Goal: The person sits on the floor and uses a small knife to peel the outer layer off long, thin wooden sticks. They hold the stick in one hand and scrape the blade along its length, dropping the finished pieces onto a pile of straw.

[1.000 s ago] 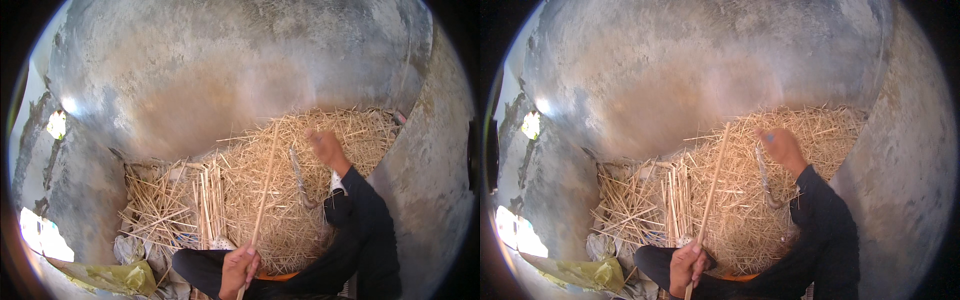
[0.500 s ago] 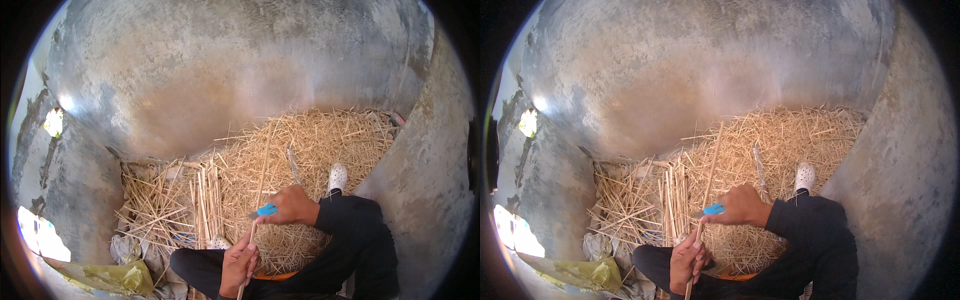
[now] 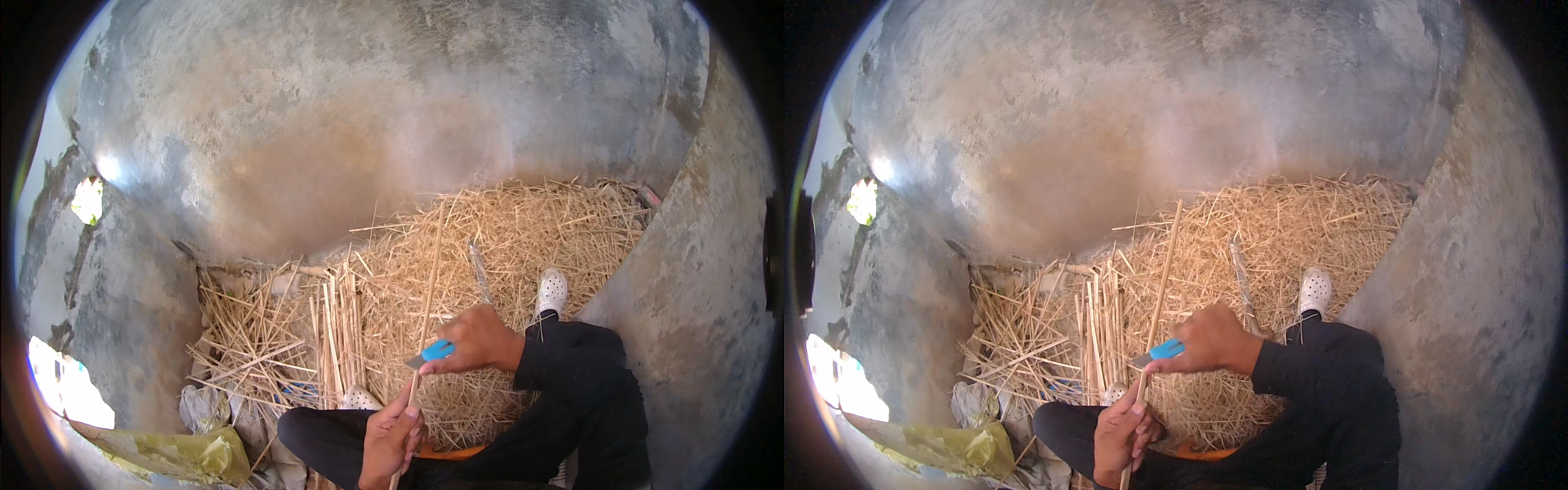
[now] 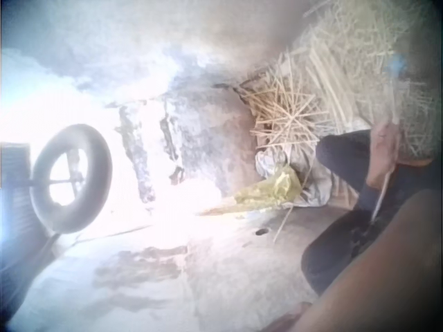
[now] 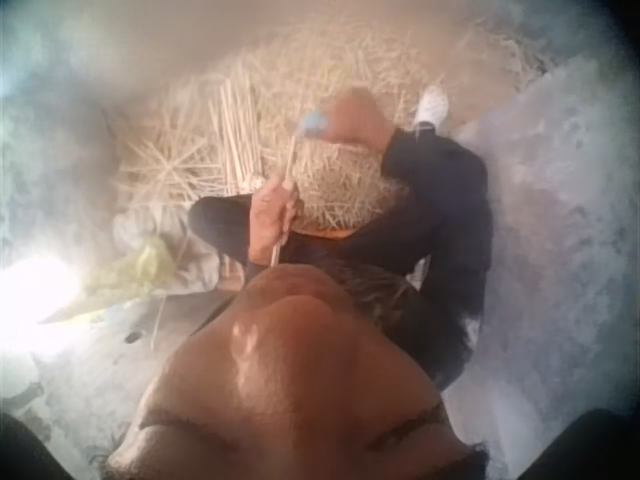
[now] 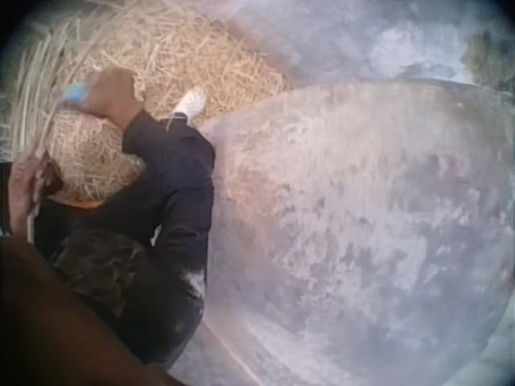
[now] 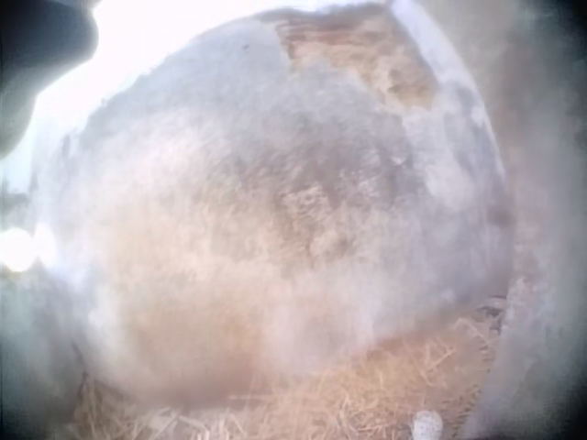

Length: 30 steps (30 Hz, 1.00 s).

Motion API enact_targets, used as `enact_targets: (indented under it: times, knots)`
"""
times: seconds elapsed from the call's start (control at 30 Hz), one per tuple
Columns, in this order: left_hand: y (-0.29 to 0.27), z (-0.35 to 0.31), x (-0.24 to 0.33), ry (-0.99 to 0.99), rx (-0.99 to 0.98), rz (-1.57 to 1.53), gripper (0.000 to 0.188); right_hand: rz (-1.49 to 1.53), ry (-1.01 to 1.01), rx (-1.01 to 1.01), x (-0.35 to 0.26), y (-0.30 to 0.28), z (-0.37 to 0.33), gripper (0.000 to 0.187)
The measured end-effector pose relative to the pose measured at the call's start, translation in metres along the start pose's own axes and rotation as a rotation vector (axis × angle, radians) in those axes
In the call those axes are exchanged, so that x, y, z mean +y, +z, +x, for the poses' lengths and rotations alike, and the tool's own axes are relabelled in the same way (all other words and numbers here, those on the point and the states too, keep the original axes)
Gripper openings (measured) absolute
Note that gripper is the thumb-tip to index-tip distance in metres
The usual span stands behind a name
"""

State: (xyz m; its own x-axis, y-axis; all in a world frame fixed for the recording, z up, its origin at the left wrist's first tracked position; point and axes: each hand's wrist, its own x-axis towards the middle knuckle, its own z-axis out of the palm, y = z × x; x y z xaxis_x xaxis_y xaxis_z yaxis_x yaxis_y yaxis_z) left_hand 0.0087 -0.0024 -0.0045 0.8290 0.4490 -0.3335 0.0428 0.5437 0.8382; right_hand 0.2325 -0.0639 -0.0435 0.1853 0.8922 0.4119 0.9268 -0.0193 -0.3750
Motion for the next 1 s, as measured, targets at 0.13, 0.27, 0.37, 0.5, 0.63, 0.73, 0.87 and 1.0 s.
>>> enact_targets:
  times: [0.13, 0.27, 0.37, 0.5, 0.63, 0.73, 0.87, 1.0]
  knots:
    - [0.016, -0.015, 0.003, 0.017, 0.018, 0.14, 0.048, 0.0, 0.352, 0.085, 0.055, -0.016, 0.022, 0.08]
    - [0.021, -0.007, 0.006, 0.049, 0.036, 0.201, 0.048, 0.02, 0.235, 0.173, 0.039, -0.011, 0.008, 0.074]
    - [0.01, -0.007, 0.01, 0.117, -0.033, 0.226, 0.048, -0.001, 0.031, 0.122, -0.007, -0.01, -0.002, 0.072]
    - [0.004, -0.011, 0.004, 0.141, 0.04, 0.266, 0.048, -0.026, 0.085, 0.146, 0.005, -0.011, 0.011, 0.073]
    - [0.008, -0.002, 0.008, 0.13, 0.023, 0.296, 0.048, 0.0, 0.167, 0.081, 0.009, -0.01, 0.006, 0.073]
    - [0.011, -0.005, 0.012, 0.12, 0.035, 0.316, 0.049, -0.001, 0.044, 0.137, -0.006, -0.004, 0.002, 0.073]
    - [0.012, -0.018, 0.005, 0.091, 0.067, 0.318, 0.05, -0.015, 0.233, 0.111, 0.035, -0.003, 0.016, 0.072]
    - [0.011, -0.014, -0.001, 0.092, 0.045, 0.28, 0.048, -0.005, 0.452, 0.116, 0.064, -0.023, 0.017, 0.073]
